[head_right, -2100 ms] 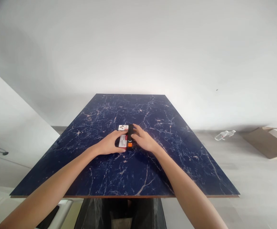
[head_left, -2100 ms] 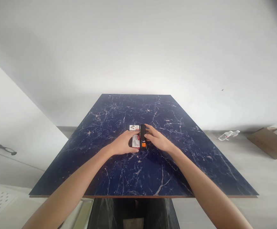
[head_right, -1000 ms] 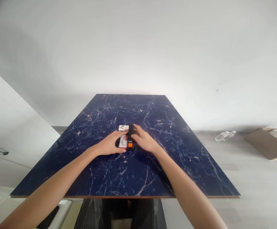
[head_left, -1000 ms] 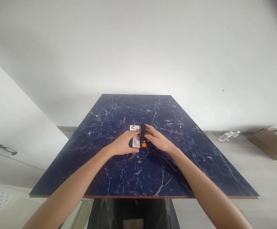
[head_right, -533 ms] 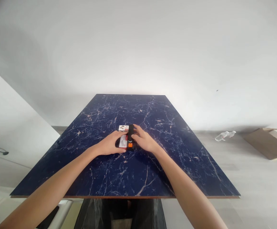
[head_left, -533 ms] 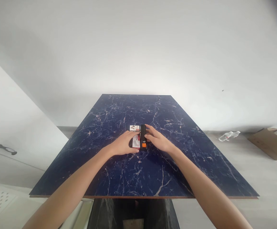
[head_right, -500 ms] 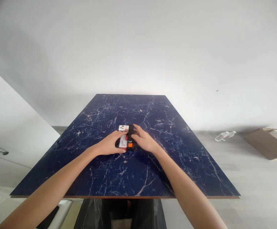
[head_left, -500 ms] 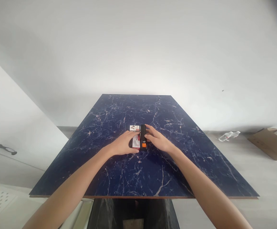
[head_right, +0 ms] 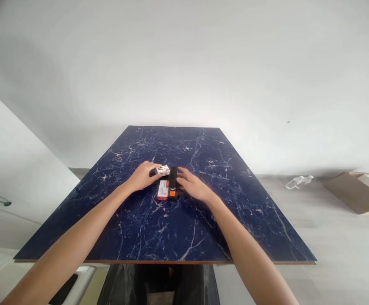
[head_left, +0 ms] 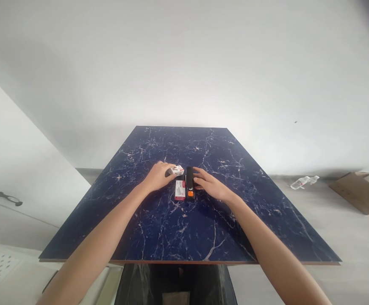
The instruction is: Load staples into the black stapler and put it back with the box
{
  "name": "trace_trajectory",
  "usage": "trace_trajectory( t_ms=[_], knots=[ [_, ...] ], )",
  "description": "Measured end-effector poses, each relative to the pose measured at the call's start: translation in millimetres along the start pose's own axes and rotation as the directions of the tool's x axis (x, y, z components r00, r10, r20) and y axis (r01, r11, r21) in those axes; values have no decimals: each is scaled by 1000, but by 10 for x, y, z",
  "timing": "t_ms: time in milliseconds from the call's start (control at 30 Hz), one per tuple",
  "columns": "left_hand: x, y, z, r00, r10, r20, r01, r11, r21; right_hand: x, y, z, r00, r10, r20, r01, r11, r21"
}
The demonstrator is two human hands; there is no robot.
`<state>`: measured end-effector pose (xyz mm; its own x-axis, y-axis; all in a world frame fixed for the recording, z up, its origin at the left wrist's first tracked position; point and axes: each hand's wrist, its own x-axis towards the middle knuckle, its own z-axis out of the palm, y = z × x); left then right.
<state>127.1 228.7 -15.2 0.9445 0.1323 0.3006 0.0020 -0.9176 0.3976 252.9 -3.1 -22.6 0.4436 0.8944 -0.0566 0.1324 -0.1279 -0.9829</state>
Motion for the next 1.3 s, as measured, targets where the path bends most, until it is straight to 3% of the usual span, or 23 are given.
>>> trace_trajectory(
  t_ms=[133, 267, 433, 700, 1067, 1167, 1300],
  knots=[
    [-155, 241, -150, 998, 12, -57, -9, 998, 58, -80, -104, -28, 999, -12, 40, 16, 994, -105],
    [-267, 422, -215, 996, 77, 48, -80, 994, 76, -140, -173, -37, 998, -33, 58, 46, 970, -239],
    [-307, 431, -236, 980, 161, 114, -160, 987, -21, -148, -194, -24, 996, -36, 78, 53, 972, -229],
    [-356, 353, -136, 957, 27, 288, 40, 974, -225, -150, -199, -9, 995, -53, 85, 69, 978, -197],
    [-343, 364, -85, 957, 38, 289, 49, 957, -285, -145, -172, -23, 995, -53, 87, 70, 976, -209],
    [-291, 343, -69, 975, 34, 221, 44, 939, -342, -142, -154, -31, 995, -59, 78, 75, 973, -216],
    [-151, 232, 49, 992, -91, 86, 117, 917, -380, -138, -161, -30, 995, -64, 81, 79, 976, -201]
  ],
)
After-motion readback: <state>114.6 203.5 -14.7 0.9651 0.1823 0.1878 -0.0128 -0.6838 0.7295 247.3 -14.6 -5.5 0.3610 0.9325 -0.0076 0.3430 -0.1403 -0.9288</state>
